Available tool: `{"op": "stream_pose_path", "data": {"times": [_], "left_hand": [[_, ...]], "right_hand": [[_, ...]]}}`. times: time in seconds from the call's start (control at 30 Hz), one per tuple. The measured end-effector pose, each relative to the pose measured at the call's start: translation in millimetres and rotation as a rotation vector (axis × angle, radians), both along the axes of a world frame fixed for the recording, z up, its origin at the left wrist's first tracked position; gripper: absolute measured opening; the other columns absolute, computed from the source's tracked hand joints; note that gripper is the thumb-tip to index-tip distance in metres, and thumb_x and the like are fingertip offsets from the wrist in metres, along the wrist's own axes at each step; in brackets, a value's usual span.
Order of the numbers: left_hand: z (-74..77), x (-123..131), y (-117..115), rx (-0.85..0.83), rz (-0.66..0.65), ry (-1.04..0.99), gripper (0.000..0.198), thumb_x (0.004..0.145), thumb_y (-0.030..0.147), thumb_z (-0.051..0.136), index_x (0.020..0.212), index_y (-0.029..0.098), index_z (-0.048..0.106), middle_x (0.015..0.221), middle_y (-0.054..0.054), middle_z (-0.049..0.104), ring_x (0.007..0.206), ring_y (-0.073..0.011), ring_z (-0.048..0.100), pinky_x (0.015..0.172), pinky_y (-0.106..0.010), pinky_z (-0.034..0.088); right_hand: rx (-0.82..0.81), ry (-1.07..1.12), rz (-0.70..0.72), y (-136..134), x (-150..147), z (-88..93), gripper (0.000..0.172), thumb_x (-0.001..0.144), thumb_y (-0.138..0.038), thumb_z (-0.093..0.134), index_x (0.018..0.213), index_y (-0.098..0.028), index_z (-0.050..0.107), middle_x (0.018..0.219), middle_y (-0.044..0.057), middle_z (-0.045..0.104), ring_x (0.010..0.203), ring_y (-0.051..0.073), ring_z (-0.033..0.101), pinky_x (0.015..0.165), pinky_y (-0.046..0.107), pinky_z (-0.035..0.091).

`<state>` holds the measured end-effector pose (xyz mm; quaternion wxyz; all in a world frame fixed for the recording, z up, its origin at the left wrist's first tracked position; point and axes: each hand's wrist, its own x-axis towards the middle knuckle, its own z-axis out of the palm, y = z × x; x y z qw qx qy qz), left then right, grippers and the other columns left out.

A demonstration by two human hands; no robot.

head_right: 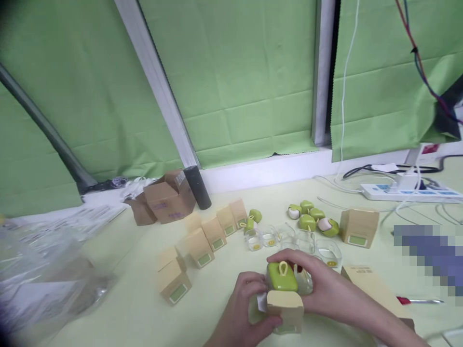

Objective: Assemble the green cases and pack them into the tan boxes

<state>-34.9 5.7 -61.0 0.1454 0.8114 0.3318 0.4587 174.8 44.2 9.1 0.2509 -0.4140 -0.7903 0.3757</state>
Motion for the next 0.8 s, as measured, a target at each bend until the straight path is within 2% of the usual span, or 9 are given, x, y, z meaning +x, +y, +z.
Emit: {"op": "stream_pose_path", "data": {"times": [0.13,0.3,0.37,0.47,0.57,0.63,0.7,0.8], "left_hand": [[-3.8,0,-1,-0.053,0.017,-0.031,0.057,0.070,0.033,0.074,0.112,0.025,0.038,0.099,-0.006,0.049,0.092,-0.0216,0.053,0.076,-0.036,0.051],[-5.4,-1,0,-0.059,-0.014,-0.040,0.053,0.073,0.018,0.068,0.115,0.025,0.037,0.103,-0.007,0.049,0.097,-0.0218,0.052,0.079,-0.037,0.050],[-4.8,1,0,-0.037,-0.035,-0.082,0.049,0.074,0.020,0.065,0.115,0.025,0.038,0.104,-0.007,0.050,0.099,-0.0217,0.053,0.081,-0.038,0.050],[-4.5,2,-1,-0.062,-0.036,-0.120,0.047,0.078,0.026,0.063,0.118,0.027,0.038,0.112,-0.009,0.051,0.106,-0.0223,0.053,0.086,-0.039,0.050],[-4.2,-1,-3,-0.096,-0.019,-0.048,0.050,0.081,0.034,0.061,0.125,0.028,0.038,0.121,-0.012,0.051,0.115,-0.0257,0.051,0.092,-0.042,0.048],[-2.6,-2,-4,-0.149,-0.014,0.010,0.045,0.081,0.038,0.060,0.122,0.025,0.046,0.123,-0.014,0.050,0.111,-0.0270,0.054,0.091,-0.042,0.049],[-0.9,-2,-5,-0.237,-0.019,0.033,0.035,0.081,0.039,0.059,0.112,0.021,0.057,0.122,-0.016,0.050,0.099,-0.0252,0.060,0.086,-0.040,0.051],[-3.9,0,-7,-0.321,-0.030,-0.035,0.033,0.080,0.036,0.061,0.109,0.019,0.058,0.115,-0.014,0.053,0.098,-0.0247,0.058,0.086,-0.039,0.050]], "right_hand": [[0.057,-0.027,0.020,-5,-4,2.8,0.046,0.070,-0.046,0.069,0.112,-0.030,0.060,0.114,0.005,0.063,0.107,0.030,0.056,0.092,0.040,0.045],[0.031,-0.051,0.104,-13,-10,8.3,0.039,0.075,-0.037,0.067,0.112,-0.027,0.060,0.114,0.005,0.061,0.109,0.026,0.054,0.095,0.038,0.043],[0.017,-0.047,0.118,-13,-9,6.7,0.037,0.075,-0.033,0.066,0.111,-0.026,0.061,0.114,0.005,0.059,0.110,0.025,0.052,0.097,0.037,0.041],[-0.033,-0.026,0.133,-11,-3,-1.3,0.038,0.076,-0.036,0.066,0.113,-0.029,0.061,0.116,0.004,0.057,0.110,0.026,0.053,0.098,0.039,0.041],[-0.105,0.026,0.108,-5,4,-9.2,0.047,0.079,-0.037,0.062,0.125,-0.035,0.050,0.122,0.005,0.053,0.105,0.025,0.056,0.096,0.040,0.043],[-0.156,0.095,0.096,-2,4,-11.6,0.048,0.082,-0.031,0.055,0.128,-0.034,0.044,0.116,0.005,0.056,0.103,0.023,0.057,0.090,0.038,0.048],[-0.165,0.136,0.061,1,0,-12.9,0.042,0.079,-0.024,0.054,0.120,-0.031,0.048,0.106,0.004,0.059,0.101,0.022,0.057,0.082,0.034,0.051],[-0.105,0.107,-0.002,3,-7,-15.7,0.014,0.074,-0.023,0.058,0.088,-0.026,0.056,0.089,0.001,0.060,0.086,0.020,0.058,0.072,0.029,0.051]]}}
